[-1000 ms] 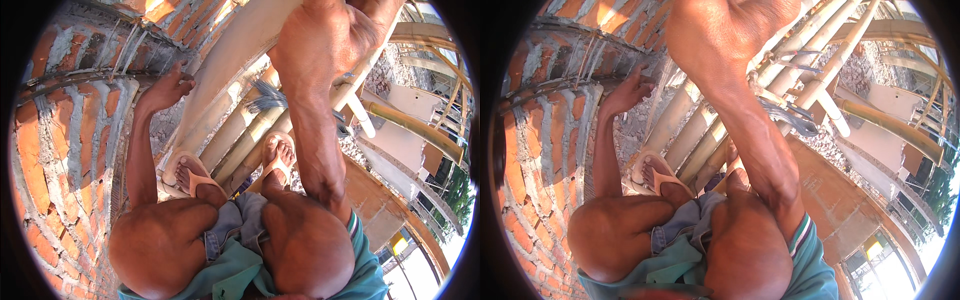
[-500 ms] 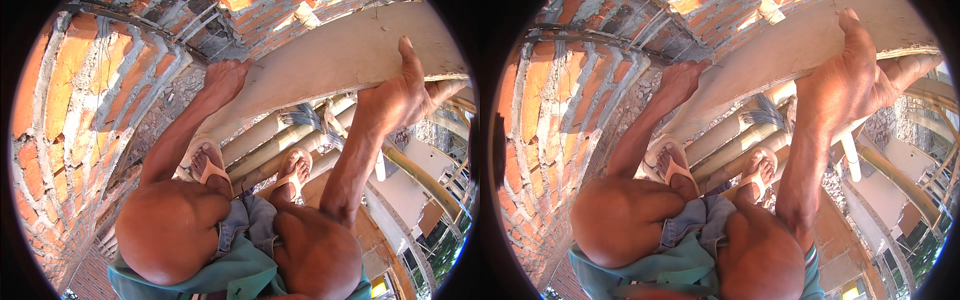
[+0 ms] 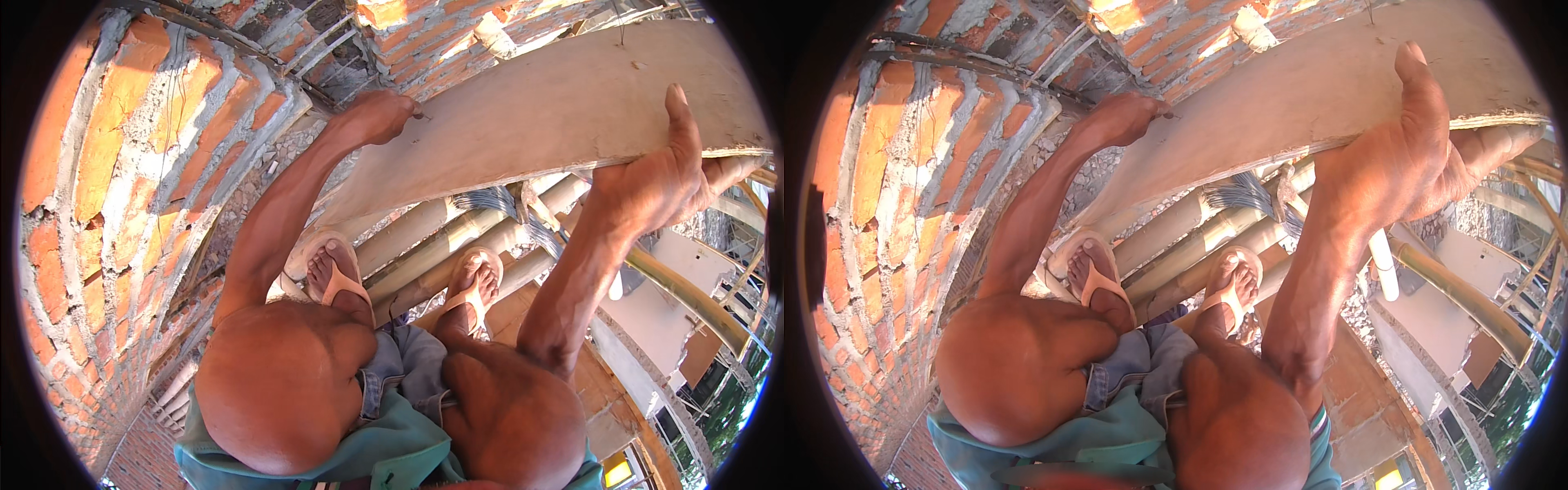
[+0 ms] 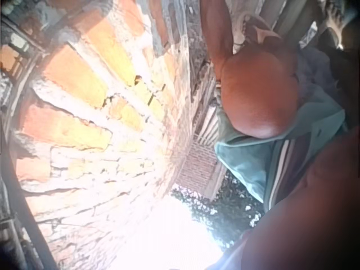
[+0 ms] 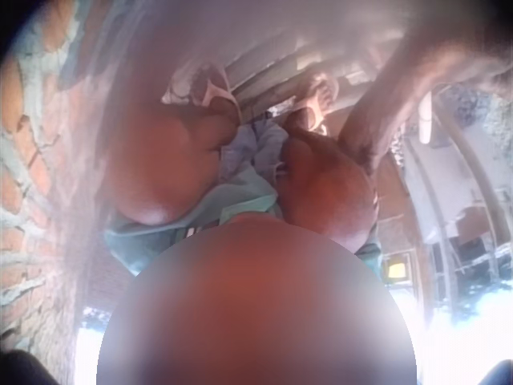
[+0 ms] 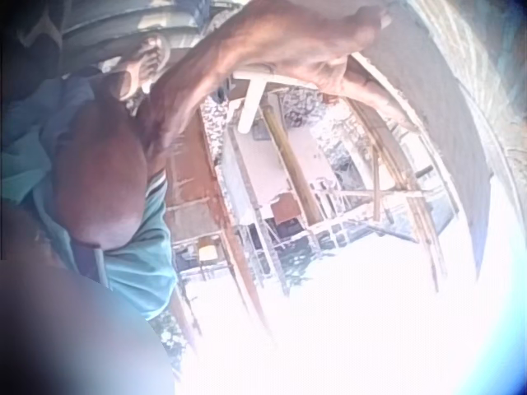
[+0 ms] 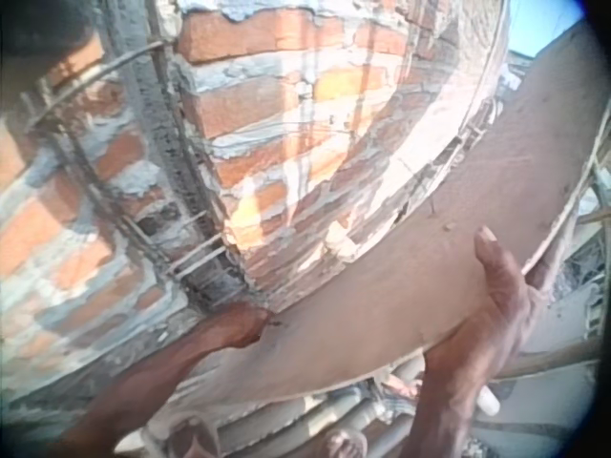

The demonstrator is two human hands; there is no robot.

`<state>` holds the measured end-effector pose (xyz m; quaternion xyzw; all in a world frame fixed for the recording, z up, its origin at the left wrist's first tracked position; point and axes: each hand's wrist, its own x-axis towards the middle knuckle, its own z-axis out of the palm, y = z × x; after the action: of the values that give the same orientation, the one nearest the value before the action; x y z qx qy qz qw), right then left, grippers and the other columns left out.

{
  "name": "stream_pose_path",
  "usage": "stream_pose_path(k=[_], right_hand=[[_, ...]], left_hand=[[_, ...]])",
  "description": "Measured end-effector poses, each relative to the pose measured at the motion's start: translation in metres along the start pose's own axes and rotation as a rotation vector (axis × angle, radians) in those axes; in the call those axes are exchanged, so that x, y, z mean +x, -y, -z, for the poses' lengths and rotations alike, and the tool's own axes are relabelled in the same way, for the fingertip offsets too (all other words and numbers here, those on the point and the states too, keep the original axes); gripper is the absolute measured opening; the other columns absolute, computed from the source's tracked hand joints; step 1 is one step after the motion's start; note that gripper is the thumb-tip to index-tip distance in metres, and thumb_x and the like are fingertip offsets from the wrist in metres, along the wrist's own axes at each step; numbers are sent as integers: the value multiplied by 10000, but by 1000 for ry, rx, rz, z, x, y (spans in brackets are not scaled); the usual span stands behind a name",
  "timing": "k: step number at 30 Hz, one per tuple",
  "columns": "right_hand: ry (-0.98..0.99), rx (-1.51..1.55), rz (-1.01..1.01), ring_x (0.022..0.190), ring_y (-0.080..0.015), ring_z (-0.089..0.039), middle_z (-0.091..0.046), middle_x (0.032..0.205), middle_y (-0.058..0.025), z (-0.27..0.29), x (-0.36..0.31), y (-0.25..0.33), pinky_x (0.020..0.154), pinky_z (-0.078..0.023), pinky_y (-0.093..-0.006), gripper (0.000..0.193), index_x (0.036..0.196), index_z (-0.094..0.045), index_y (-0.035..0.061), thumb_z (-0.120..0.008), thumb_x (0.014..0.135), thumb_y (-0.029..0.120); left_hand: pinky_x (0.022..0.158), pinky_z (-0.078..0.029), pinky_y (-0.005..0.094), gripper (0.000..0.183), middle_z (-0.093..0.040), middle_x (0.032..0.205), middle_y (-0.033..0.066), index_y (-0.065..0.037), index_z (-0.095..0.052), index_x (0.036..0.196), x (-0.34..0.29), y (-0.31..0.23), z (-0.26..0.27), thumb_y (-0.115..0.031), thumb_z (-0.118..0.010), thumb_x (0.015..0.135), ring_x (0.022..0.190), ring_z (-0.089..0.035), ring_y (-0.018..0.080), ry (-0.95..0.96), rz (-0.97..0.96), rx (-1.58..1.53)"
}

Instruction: The person positions a large rectangular plasterboard against a brick wall on bamboo scaffolding and secures it by hand using thin metal wires. The person repeatedly wraps and twists the wires around the board and the wall to hold it in place.

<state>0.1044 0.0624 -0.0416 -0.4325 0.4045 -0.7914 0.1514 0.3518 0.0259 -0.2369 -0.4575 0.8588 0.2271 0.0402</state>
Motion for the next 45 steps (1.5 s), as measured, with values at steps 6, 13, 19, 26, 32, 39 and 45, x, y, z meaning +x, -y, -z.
stream_pose_path(k=[6,13,19,26,32,39,45], right_hand=[[-59,-72,-45,1167,-334,-641,-557,1411,-155,-4,2,8,952,-622,-500,981,1599,-291,174,-675,766,-174],[-83,-136,-48,1095,-316,-670,-611,1312,-132,6,5,13,934,-630,-492,833,1507,-401,133,-684,775,-147],[-45,-72,-40,1055,-318,-682,-612,1297,-144,-1,6,22,914,-637,-500,849,1527,-379,128,-701,781,-118],[30,31,45,1029,-318,-687,-598,1310,-171,0,8,22,871,-644,-486,857,1548,-358,151,-698,799,-88],[-65,42,-32,1041,-272,-673,-621,1292,-119,11,9,22,901,-615,-459,848,1526,-386,167,-692,787,-111],[-32,-70,40,1055,-309,-677,-611,1293,-130,4,13,24,906,-639,-493,750,1440,-477,145,-699,778,-128],[-45,-4,65,1109,-311,-655,-612,1297,-123,3,12,26,945,-622,-488,743,1435,-486,129,-699,771,-130]], left_hand=[[845,-541,516,385,-736,1037,214,-61,-641,1282,-13,-29,16,-30,-511,922,992,-703,409,23,81,-59],[839,-525,531,303,-724,981,239,-86,-668,1230,-62,-24,38,-78,-517,968,976,-684,438,67,272,-36],[873,-523,522,290,-724,1033,222,-89,-682,1201,-26,-12,10,-78,-513,966,1018,-675,429,-129,90,-110],[870,-535,483,312,-726,1105,206,-20,-603,1275,2,-20,4,-201,-572,1023,1045,-692,371,-192,-47,-200],[761,-522,391,405,-701,874,67,-16,-585,1329,-57,5,0,-325,-559,1068,801,-659,197,-56,84,-933],[714,-500,511,420,-667,832,259,26,-514,1289,-14,-6,-33,-343,-488,1090,755,-657,433,-208,54,-449],[750,-518,459,470,-644,798,209,7,-419,1353,5,-4,-30,-372,-497,1086,743,-655,341,-142,21,-589]])
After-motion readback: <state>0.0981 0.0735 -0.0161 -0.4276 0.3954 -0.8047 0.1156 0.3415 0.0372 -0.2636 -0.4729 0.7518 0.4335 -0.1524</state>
